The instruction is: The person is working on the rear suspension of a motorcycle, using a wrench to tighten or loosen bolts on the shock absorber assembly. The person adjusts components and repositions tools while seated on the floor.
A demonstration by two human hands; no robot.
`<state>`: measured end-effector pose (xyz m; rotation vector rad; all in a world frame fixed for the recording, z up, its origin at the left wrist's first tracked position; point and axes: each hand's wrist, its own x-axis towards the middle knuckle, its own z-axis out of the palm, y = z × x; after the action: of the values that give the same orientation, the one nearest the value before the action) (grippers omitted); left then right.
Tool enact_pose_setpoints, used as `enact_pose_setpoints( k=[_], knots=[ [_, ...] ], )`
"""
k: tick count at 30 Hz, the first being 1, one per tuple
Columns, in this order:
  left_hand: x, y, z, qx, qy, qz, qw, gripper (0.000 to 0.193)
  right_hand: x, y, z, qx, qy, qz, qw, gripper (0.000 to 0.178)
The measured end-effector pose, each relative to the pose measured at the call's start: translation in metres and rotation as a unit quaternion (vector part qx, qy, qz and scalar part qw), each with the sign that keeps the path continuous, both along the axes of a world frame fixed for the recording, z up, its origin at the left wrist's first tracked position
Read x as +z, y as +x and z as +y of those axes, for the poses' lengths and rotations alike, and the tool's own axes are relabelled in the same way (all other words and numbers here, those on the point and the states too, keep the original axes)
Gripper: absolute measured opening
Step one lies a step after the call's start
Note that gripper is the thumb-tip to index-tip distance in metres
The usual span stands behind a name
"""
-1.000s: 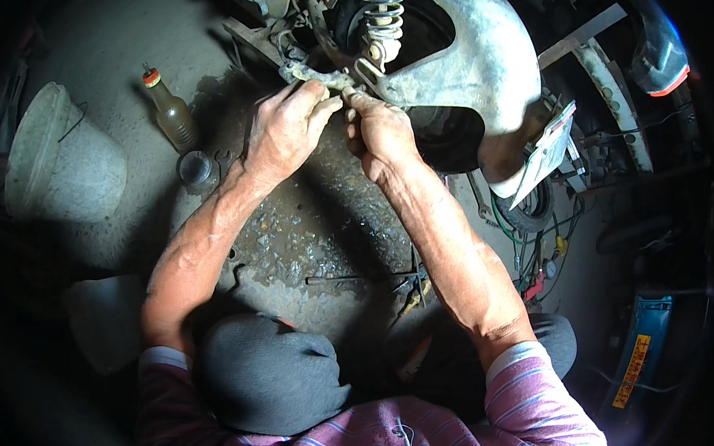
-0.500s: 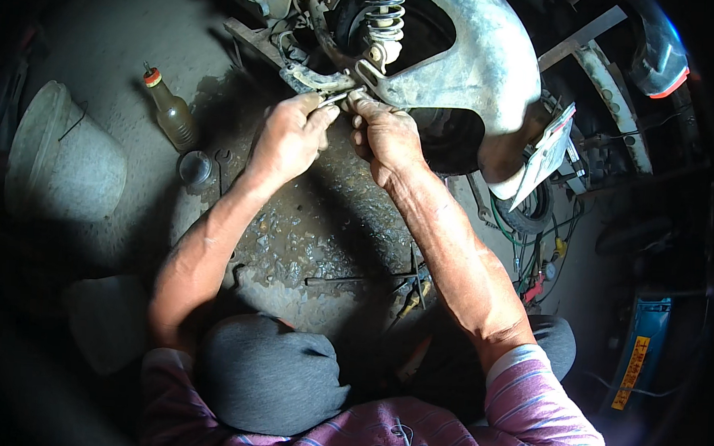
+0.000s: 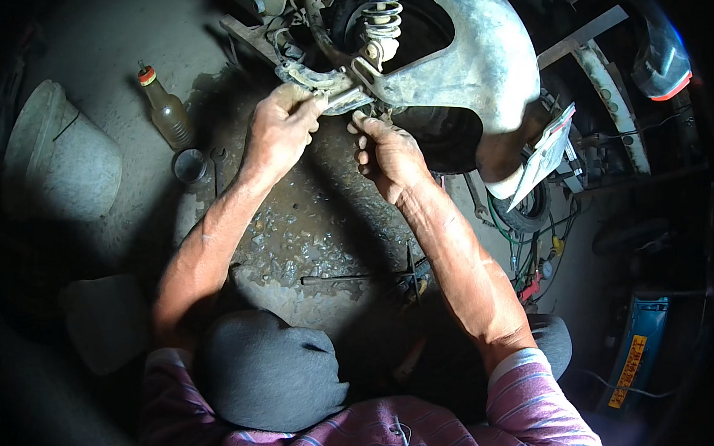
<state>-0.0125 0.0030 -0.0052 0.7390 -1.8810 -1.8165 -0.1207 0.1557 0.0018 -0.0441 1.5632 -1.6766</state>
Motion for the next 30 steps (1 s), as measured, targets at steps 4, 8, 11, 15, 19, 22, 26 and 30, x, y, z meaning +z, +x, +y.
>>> enact_pose_setpoints(
  k=[4, 8, 11, 15, 19, 22, 26, 30],
  knots=[
    [-0.013, -0.001, 0.003, 0.061, -0.321, 0.15, 0.933, 0.016, -0.006, 0.001, 0.007, 0.009, -0.001, -0.008, 1.0, 0.022],
    [-0.021, -0.007, 0.001, 0.061, -0.266, 0.191, 0.943, 0.011, -0.008, 0.004, 0.012, 0.03, -0.005, -0.006, 1.0, 0.021],
    [-0.026, -0.01, 0.001, 0.025, -0.06, 0.23, 0.971, 0.009, -0.008, 0.004, 0.015, 0.035, -0.003, 0.0, 0.999, 0.021],
    [-0.032, -0.008, 0.007, -0.003, 0.02, 0.216, 0.976, 0.009, -0.007, 0.001, 0.02, 0.034, -0.019, -0.008, 0.999, 0.021],
    [-0.028, -0.008, 0.008, 0.051, -0.331, 0.202, 0.921, 0.016, -0.005, 0.0, 0.018, 0.038, -0.015, 0.012, 0.999, 0.022],
    [-0.018, -0.006, -0.004, 0.056, -0.544, 0.207, 0.811, 0.022, -0.002, 0.0, 0.005, 0.023, -0.011, 0.018, 0.999, 0.027],
    [-0.014, -0.003, -0.009, 0.034, -0.551, 0.204, 0.809, 0.025, 0.002, 0.001, -0.017, -0.008, -0.06, -0.005, 0.998, 0.033],
    [-0.022, -0.002, -0.002, 0.012, -0.407, 0.225, 0.885, 0.021, 0.0, 0.001, -0.032, -0.017, 0.008, 0.018, 1.0, 0.028]
  ],
)
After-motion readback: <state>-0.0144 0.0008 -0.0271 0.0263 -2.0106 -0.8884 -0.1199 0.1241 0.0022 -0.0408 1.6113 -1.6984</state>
